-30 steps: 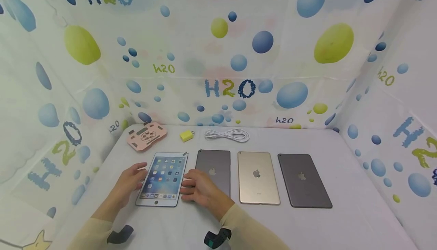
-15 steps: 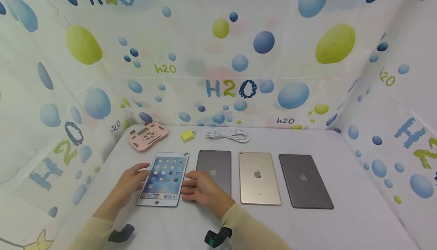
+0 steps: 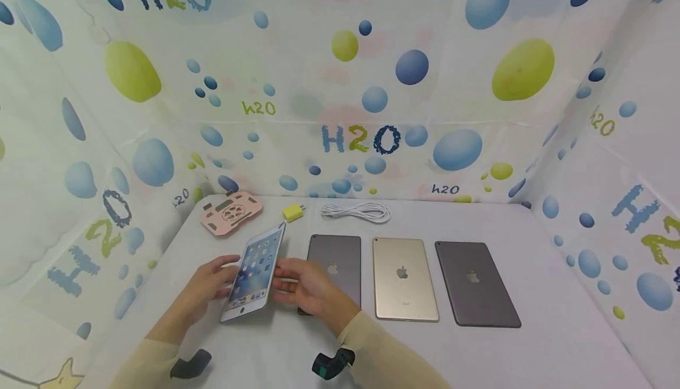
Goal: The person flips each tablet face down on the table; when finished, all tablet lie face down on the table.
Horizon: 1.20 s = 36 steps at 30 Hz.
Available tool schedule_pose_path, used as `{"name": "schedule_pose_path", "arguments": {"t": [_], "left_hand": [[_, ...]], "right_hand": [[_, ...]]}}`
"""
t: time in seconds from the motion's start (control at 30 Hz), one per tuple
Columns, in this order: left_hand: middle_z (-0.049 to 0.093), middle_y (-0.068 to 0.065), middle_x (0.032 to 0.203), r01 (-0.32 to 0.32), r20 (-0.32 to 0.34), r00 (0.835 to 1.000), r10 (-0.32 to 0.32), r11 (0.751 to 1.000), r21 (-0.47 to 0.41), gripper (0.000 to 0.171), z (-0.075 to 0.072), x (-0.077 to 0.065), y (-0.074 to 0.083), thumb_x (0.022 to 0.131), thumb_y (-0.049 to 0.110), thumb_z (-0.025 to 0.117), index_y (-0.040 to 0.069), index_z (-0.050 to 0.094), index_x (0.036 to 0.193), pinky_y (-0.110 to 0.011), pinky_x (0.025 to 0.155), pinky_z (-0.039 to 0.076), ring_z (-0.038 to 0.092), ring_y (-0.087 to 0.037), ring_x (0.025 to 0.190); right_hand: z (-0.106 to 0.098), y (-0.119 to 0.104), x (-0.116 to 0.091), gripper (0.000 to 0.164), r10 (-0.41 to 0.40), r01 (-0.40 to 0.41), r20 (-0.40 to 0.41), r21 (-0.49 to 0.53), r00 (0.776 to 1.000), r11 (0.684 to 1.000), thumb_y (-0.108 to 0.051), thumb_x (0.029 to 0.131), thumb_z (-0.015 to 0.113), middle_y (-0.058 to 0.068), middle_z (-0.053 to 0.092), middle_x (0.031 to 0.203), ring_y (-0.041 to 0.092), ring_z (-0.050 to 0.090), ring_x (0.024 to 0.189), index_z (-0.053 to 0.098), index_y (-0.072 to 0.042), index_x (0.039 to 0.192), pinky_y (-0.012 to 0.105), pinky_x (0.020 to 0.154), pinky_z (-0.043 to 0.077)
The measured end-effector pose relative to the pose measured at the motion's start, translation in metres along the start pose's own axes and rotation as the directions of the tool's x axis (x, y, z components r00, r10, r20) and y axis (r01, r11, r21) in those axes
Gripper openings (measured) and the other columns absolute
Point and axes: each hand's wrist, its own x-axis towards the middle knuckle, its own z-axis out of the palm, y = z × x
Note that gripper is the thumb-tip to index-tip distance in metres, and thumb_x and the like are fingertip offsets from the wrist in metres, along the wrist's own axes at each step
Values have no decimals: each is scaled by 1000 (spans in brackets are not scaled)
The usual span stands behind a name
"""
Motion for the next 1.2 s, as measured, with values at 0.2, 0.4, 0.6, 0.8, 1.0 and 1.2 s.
{"name": "schedule_pose_path", "arguments": {"t": [0.2,0.4,0.6,0.8,1.0,1.2], "left_hand": [[52,-30,143,-43,50,998,41,998,50,52,0,-3,6,105,28,52,2,46,149,-57,101,51,58,-41,124],[50,-29,147,-54,92,995,49,997,52,62,0,-7,16,105,41,53,1,44,152,-61,102,49,56,-40,126],[48,-28,148,-72,124,990,72,997,-7,76,-5,-11,25,102,57,50,3,40,155,-63,98,51,51,-47,131],[43,-26,154,-73,167,983,79,997,-40,71,-10,-11,27,100,51,57,12,39,157,-62,94,53,47,-50,135],[43,-28,154,-68,187,979,78,996,-61,74,-13,-8,27,98,42,64,13,33,160,-65,94,51,43,-49,139],[48,-28,149,-55,126,989,71,990,-128,70,-16,-12,28,98,34,64,13,36,159,-60,97,51,49,-47,135]], "right_hand": [[7,0,5,39,-4,4,11,13,1000,1000,-10,100,54,15,64,124,23,67,104,57,3,136,42,95,56],[17,2,9,38,-21,22,44,-20,999,1000,-11,101,54,12,67,122,21,70,99,59,2,136,40,90,59],[26,3,12,43,-12,25,132,-100,991,995,-17,103,55,19,60,139,28,70,109,56,-7,145,46,96,56],[30,5,12,49,20,12,205,-157,979,988,-18,103,55,16,55,145,37,63,124,50,-17,152,52,101,53],[33,7,14,53,24,18,224,-184,974,983,-17,103,55,14,52,149,45,55,131,46,-20,154,54,100,53],[37,8,17,55,40,18,235,-238,971,971,-14,103,52,16,40,159,48,53,130,43,-27,156,54,96,55]]}}
